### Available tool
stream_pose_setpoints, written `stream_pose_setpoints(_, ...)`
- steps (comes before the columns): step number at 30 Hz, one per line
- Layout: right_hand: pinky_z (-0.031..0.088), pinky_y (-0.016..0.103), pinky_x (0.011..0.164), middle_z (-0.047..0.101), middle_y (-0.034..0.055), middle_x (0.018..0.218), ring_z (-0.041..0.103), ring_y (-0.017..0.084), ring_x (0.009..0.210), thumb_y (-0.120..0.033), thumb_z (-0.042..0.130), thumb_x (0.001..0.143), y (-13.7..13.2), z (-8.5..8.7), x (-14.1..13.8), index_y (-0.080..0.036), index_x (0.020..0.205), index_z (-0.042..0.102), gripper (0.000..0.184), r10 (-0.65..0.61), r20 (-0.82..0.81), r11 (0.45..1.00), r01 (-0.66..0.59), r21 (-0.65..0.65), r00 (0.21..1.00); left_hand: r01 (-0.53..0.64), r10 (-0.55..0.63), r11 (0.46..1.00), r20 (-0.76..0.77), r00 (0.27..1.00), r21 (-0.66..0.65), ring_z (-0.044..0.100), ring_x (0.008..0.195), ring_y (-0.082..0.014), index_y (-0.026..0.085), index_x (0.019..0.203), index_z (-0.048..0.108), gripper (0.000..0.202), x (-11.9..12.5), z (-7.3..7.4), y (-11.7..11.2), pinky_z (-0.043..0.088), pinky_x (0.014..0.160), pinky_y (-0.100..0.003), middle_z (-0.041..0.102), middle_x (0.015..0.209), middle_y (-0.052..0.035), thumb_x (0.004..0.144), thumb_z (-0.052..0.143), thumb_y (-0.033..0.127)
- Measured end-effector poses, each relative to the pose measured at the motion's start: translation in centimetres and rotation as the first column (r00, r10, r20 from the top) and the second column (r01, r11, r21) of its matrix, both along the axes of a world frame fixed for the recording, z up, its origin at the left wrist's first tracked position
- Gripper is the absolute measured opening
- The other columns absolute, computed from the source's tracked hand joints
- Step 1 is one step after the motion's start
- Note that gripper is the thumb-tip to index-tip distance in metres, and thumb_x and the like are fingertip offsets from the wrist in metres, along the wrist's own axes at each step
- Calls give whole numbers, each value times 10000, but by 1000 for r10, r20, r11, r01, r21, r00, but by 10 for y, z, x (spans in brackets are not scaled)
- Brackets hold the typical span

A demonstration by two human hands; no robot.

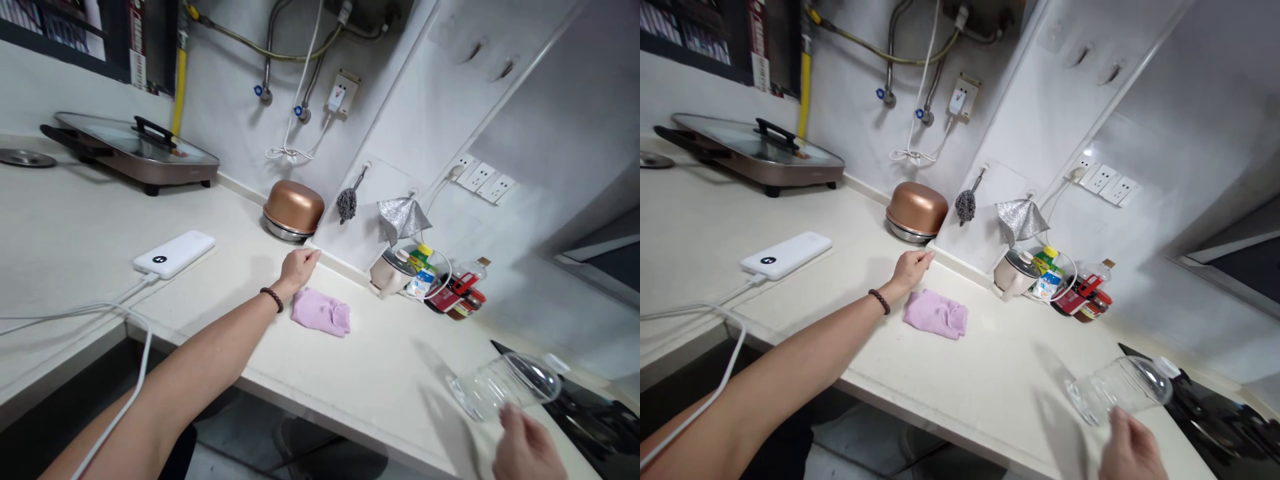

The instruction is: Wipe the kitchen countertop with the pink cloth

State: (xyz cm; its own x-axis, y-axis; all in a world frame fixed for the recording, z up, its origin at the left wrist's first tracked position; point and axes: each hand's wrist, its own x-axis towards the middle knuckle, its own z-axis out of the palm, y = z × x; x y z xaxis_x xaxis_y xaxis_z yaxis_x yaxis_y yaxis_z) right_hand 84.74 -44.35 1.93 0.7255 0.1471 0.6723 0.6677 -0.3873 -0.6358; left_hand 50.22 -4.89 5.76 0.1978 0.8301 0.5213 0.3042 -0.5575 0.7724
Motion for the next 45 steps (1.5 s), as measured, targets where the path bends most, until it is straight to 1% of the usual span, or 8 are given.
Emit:
stream_pose_setpoints(3, 562, 462, 811, 722, 130, 1011, 656, 358, 1005, -658, 547, 819, 64, 18, -67, -199, 964, 696, 504, 377, -33, 893, -372, -253, 926, -15, 14, 1000, -48, 999, -12, 520, 609, -148, 191, 542, 545, 552, 1, -2, 0, 305, 573, -270, 570, 548, -22, 940, 349, 520)
stream_pose_setpoints(7, 490, 478, 993, 644, 102, 1300, 571, 301, 1221, -496, 486, 946, 166, 21, -162, -253, 1237, 657, 416, 822, -140, 411, -744, -528, 553, -21, 23, 1000, -135, 991, 16, 526, 628, -157, 195, 557, 565, 557, -1, -5, 0, 285, 577, -278, 588, 571, -29, 944, 335, 523)
stream_pose_setpoints(10, 214, 585, 1174, 375, 40, 1572, 280, 316, 1462, -510, 466, 969, 223, 13, -207, -322, 1464, 460, 529, 895, -203, 139, -681, -719, 397, -13, 17, 1000, -195, 981, 23, 531, 636, -164, 195, 590, 594, 559, -4, -6, 1, 274, 574, -282, 607, 599, -39, 953, 314, 515)
stream_pose_setpoints(14, 32, 634, 1177, 132, -37, 1649, 52, 307, 1518, -576, 229, 1016, 258, 9, -206, -390, 1551, 252, 567, 797, -355, -14, -574, -819, 488, -4, 14, 999, -227, 974, 41, 499, 595, -163, 189, 581, 576, 567, -7, -6, 1, 249, 567, -291, 599, 600, -48, 953, 308, 523)
stream_pose_setpoints(27, 165, 643, 1161, 217, -25, 1630, 128, 295, 1511, -585, 130, 1001, 168, -6, -15, -381, 1555, 234, 599, 479, -221, 259, -378, -889, 849, 53, -54, 999, -211, 976, -8, 459, 565, -164, 201, 527, 466, 544, -4, -11, -1, 207, 568, -301, 537, 559, -38, 944, 324, 521)
stream_pose_setpoints(35, 91, 582, 1203, 164, -82, 1634, 106, 259, 1517, -583, 219, 1008, 108, -13, -48, -459, 1533, 236, 540, 663, -276, 114, -458, -882, 696, 127, -129, 992, -236, 963, -22, 401, 540, -153, 203, 526, 409, 516, 6, -10, -12, 181, 573, -304, 466, 530, -19, 937, 343, 508)
stream_pose_setpoints(39, 79, 569, 1206, 157, -80, 1636, 88, 248, 1520, -587, 222, 1007, 123, -8, -51, -448, 1538, 232, 550, 673, -305, 84, -480, -874, 673, 178, -177, 984, -250, 952, -17, 389, 543, -149, 201, 526, 401, 519, 14, -7, -22, 180, 576, -305, 452, 534, -14, 938, 344, 511)
stream_pose_setpoints(45, 111, 577, 1194, 188, -62, 1635, 114, 259, 1516, -605, 154, 996, 214, -6, -35, -407, 1554, 221, 595, 610, -279, 144, -450, -881, 742, 186, -181, 983, -256, 950, -5, 384, 538, -143, 198, 525, 390, 516, 15, -7, -23, 183, 570, -307, 439, 531, -9, 940, 357, 503)
